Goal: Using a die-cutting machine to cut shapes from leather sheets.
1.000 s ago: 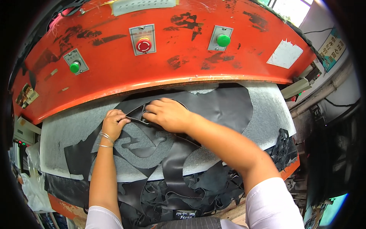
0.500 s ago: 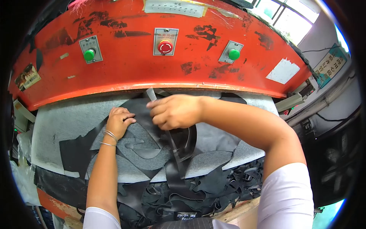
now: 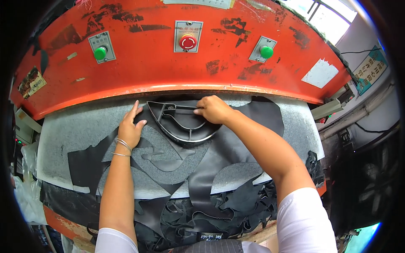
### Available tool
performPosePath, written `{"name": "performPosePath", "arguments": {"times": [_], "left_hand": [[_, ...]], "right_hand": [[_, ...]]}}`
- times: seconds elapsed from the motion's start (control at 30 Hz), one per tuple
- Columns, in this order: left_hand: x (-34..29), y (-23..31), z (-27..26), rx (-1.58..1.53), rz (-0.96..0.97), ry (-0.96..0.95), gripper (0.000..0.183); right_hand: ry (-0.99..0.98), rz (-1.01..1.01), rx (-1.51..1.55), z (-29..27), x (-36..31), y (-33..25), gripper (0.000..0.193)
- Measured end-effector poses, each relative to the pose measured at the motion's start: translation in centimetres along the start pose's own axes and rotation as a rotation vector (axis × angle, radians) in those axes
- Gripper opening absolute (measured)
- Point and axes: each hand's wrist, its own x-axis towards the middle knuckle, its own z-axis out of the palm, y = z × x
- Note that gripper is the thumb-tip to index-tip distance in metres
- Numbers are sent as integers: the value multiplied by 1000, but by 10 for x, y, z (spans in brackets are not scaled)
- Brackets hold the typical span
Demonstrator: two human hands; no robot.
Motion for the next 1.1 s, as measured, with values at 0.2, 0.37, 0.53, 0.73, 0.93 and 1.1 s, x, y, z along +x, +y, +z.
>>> {"name": "performPosePath", "arguments": {"times": [0.2,0.37,0.53,0.73,0.93,1.1], "left_hand": [[0,-9,10,94,15,15,66],[0,-15,7,178,-18,2,64],[4,-6,6,143,-32,-29,63],[3,1,4,198,5,-86,64],[4,9,1,204,-22,-90,63],[5,12,-5,307,67,-57,57]], "right_hand": [[118,-70,-47,21,25,-2,26],[342,-46,16,43,-24,-9,55],[418,221,74,72,-86,-21,84],[430,220,78,67,-90,-29,71],[496,167,42,66,-93,-25,69],[500,173,39,59,-93,-31,69]]}}
